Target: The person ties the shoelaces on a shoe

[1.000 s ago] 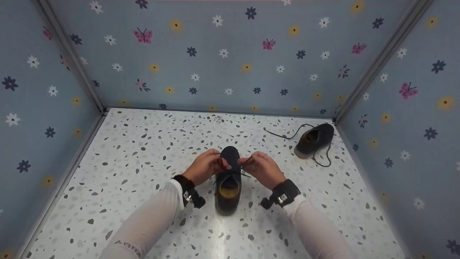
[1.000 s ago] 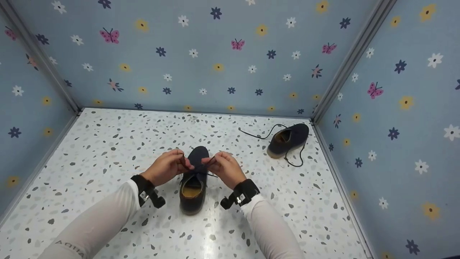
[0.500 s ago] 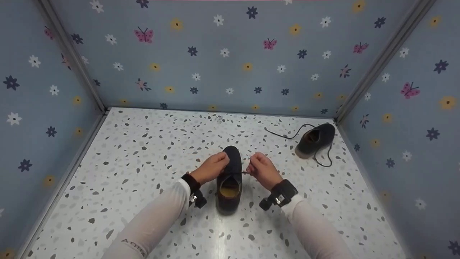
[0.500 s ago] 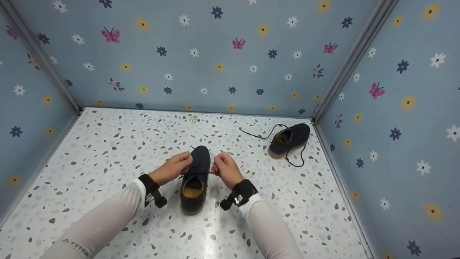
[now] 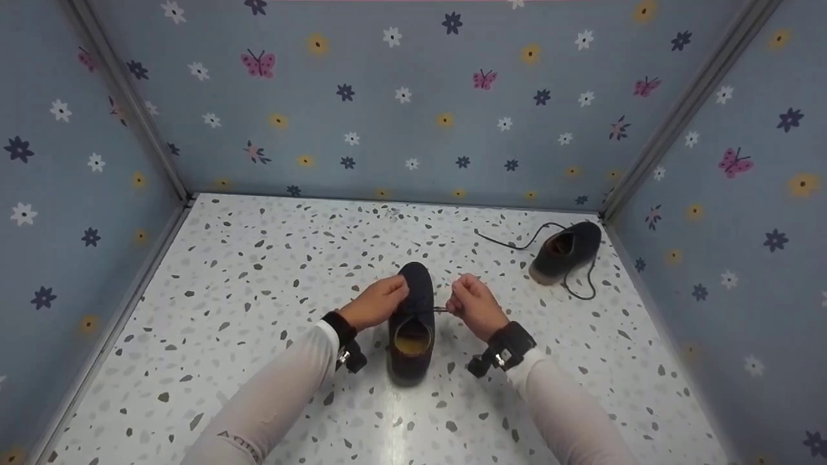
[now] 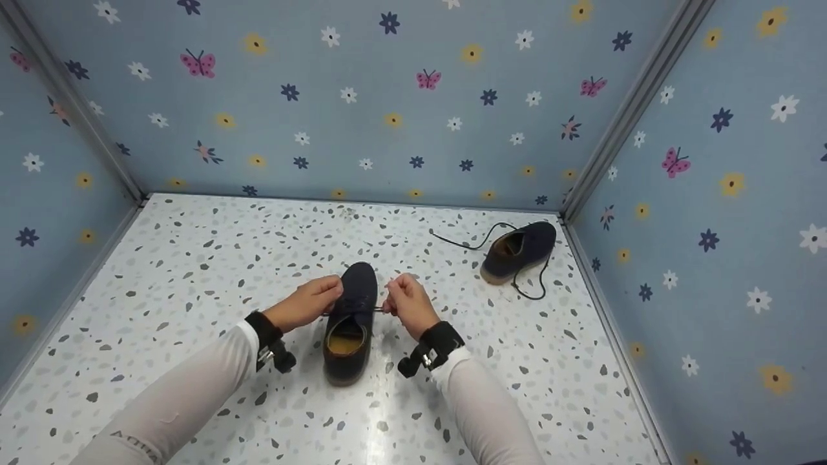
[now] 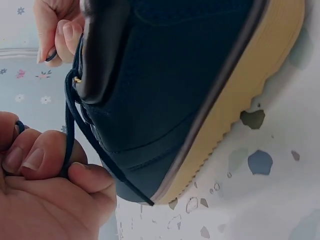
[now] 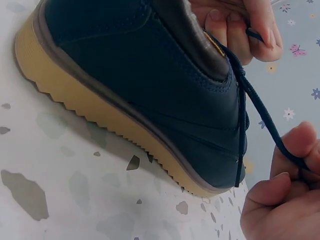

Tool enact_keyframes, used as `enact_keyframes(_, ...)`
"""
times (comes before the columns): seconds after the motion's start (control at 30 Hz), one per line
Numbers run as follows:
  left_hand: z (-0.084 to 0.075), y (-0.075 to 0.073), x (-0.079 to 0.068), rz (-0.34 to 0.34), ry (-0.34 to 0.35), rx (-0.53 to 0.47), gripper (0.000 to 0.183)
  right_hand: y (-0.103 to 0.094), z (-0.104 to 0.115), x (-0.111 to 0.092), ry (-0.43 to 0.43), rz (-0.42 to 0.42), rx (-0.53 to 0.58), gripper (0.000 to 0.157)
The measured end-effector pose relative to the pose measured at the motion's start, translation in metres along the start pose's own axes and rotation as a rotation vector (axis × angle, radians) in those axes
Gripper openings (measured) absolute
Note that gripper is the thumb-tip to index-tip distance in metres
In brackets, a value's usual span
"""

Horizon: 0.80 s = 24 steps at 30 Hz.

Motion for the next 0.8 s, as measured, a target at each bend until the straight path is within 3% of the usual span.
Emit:
enact_keyframes(0.33, 0.011, 0.003, -0.003, 0.036, -0.052, -0.31, 0.027, -0.005, 0.001, -0.003, 0.113, 0.006, -0.018, 0.024)
enact_keyframes(0.5, 0.017, -0.005, -0.006, -0.032, -0.092, -0.382, 0.026, -0.008, 0.002, -0.003, 0.13, -0.004, -0.011, 0.024)
enact_keyframes(0.6, 0.019, -0.011, -0.008, -0.098, -0.115, -0.452, 0.023, -0.013, 0.004, -0.003, 0.131, -0.053, -0.072, 0.022)
enact_keyframes(0.7, 0.021, -0.019, -0.011, -0.166, -0.139, -0.437, 0.023, -0.019, 0.009, -0.005, 0.135, -0.1, -0.224, 0.021)
enact_keyframes(0.8, 0.023, -0.025, -0.016, -0.208, -0.17, -0.305, 0.022, -0.023, 0.014, -0.008, 0.135, -0.123, -0.39, 0.02)
Point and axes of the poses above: each hand's wrist, its own x-axis towards the middle knuckle, its own y-axis out of the palm, z = x × y, the point moved 4 cm from there along x, towards the middle knuckle, and after that the axes turned 5 degrees about z, right-handed, at the moved point
